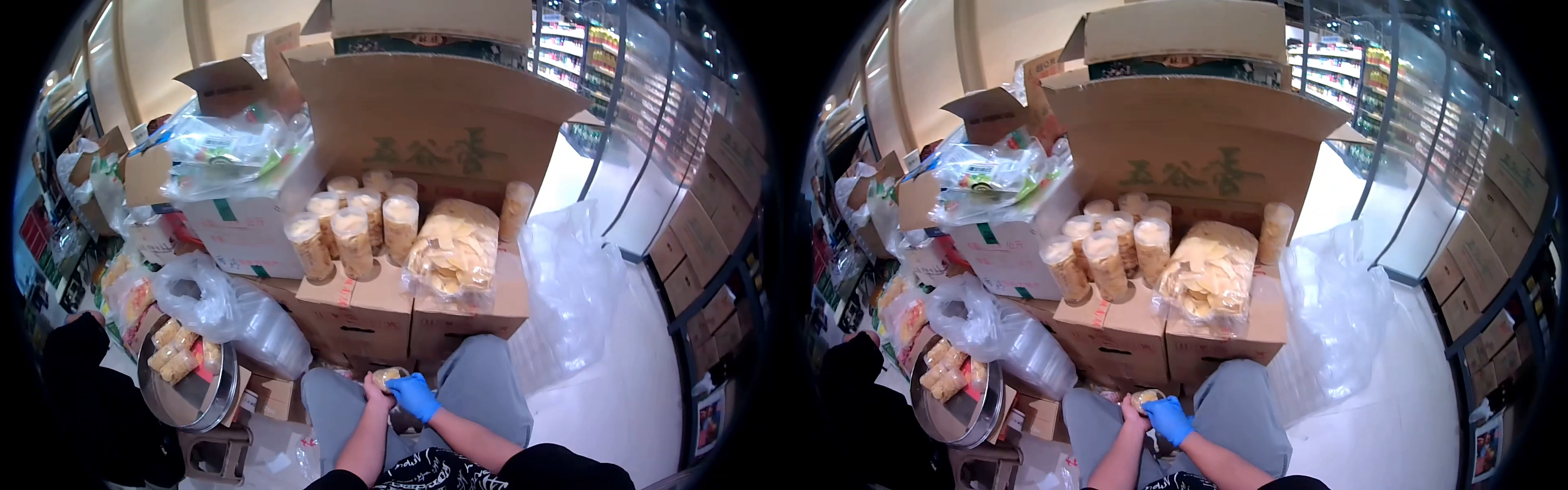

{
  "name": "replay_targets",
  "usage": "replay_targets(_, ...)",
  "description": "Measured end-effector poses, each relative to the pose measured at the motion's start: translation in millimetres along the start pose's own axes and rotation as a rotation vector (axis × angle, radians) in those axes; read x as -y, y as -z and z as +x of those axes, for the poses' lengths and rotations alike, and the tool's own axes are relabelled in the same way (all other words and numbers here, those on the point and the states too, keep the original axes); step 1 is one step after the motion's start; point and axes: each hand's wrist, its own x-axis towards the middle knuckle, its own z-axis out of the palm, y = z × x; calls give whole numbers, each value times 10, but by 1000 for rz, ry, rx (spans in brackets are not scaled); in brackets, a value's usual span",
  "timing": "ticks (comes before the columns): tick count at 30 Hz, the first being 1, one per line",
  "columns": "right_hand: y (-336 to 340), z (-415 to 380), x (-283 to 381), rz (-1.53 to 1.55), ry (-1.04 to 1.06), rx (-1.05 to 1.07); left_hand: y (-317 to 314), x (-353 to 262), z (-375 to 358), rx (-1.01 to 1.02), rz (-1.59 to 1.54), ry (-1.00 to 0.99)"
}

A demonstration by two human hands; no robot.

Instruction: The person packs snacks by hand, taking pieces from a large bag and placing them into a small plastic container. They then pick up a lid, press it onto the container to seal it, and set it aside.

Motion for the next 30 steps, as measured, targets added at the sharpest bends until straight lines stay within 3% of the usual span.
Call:
replay_targets(15,-140,33,-172,-83,-160,251,-9,25,170,-131,39,-90)
replay_targets(25,-414,23,-480,-29,-195,371,219,72,354,-189,155,-5)
replay_targets(27,-346,74,-448,-6,-265,521,178,42,328,-270,218,-48)
replay_targets(30,-160,17,-341,-21,-124,469,149,26,251,-234,166,5)
